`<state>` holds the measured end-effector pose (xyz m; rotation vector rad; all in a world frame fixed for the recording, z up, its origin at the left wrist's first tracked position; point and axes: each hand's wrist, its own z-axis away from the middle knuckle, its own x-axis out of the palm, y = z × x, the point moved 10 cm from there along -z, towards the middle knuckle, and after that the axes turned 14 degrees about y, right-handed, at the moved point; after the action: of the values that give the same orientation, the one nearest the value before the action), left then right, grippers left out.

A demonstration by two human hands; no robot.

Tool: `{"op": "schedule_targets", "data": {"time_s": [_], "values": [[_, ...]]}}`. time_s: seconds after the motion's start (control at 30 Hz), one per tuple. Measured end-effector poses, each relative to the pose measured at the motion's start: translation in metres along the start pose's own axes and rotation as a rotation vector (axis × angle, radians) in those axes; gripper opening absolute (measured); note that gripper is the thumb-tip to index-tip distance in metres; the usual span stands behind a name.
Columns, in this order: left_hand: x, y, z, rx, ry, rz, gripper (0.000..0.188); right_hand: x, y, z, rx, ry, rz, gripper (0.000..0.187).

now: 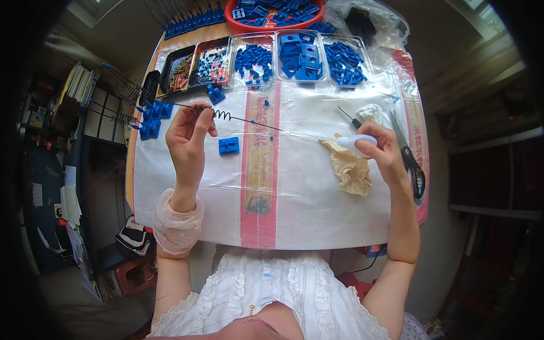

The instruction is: Assembling small electronic or mechanical components by sliding a spring-like coil and plastic connectors onto a thin metal rod.

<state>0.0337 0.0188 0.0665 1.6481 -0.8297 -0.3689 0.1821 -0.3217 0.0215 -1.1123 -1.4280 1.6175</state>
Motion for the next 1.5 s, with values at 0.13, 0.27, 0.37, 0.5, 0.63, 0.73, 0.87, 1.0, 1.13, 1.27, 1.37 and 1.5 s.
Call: {"op": "schedule_targets", "data": {"time_s": [0.13, 0.27, 0.37, 0.5, 0.63, 0.73, 0.87, 1.0, 1.13, 1.27, 1.37, 1.5], "values": [[0.0004, -0.0019, 0.0001, -0.009, -0.008, 0.004, 0.016, -0.0011, -0.0002, 0.0001, -0.003, 0.003, 0.016, 0.025], [0.0004, -0.0020, 0.0001, -0.013, -0.013, 0.002, 0.016, -0.0001, -0.0011, 0.0000, 0.001, -0.001, 0.024, 0.026], [-0.0001, -0.0019, 0.0002, -0.012, -0.013, 0.003, 0.016, -0.0002, -0.0007, -0.0001, 0.004, -0.004, 0.026, 0.026], [0.0005, -0.0017, 0.0002, -0.011, -0.017, -0.005, 0.016, -0.0014, -0.0018, -0.0002, -0.011, 0.011, 0.014, 0.025], [0.0009, 0.0000, 0.0001, -0.009, -0.019, -0.002, 0.015, -0.0012, -0.0025, 0.0001, -0.002, 0.007, 0.030, 0.026], [0.0004, -0.0013, -0.0001, -0.012, -0.018, -0.004, 0.015, -0.0025, -0.0007, -0.0003, -0.003, 0.005, 0.035, 0.026], [0.0028, 0.0029, 0.0009, 0.002, -0.002, -0.030, 0.013, -0.0024, -0.0006, -0.0004, -0.010, 0.013, 0.037, 0.026], [0.0026, 0.0022, 0.0008, -0.001, 0.001, -0.029, 0.013, -0.0028, 0.0001, -0.0001, -0.009, 0.011, 0.037, 0.027], [0.0024, 0.0016, 0.0012, -0.002, -0.001, -0.026, 0.013, -0.0016, -0.0018, 0.0009, 0.004, 0.016, 0.041, 0.027], [0.0026, 0.0005, 0.0015, -0.005, -0.004, -0.033, 0.014, -0.0026, -0.0007, 0.0005, -0.005, 0.022, 0.043, 0.027], [0.0027, 0.0007, 0.0013, -0.002, -0.008, -0.035, 0.014, -0.0032, -0.0010, 0.0004, -0.003, 0.029, 0.049, 0.027], [0.0034, -0.0002, 0.0014, -0.007, -0.011, -0.045, 0.014, -0.0035, -0.0043, 0.0009, -0.027, 0.024, 0.064, 0.028]]}}
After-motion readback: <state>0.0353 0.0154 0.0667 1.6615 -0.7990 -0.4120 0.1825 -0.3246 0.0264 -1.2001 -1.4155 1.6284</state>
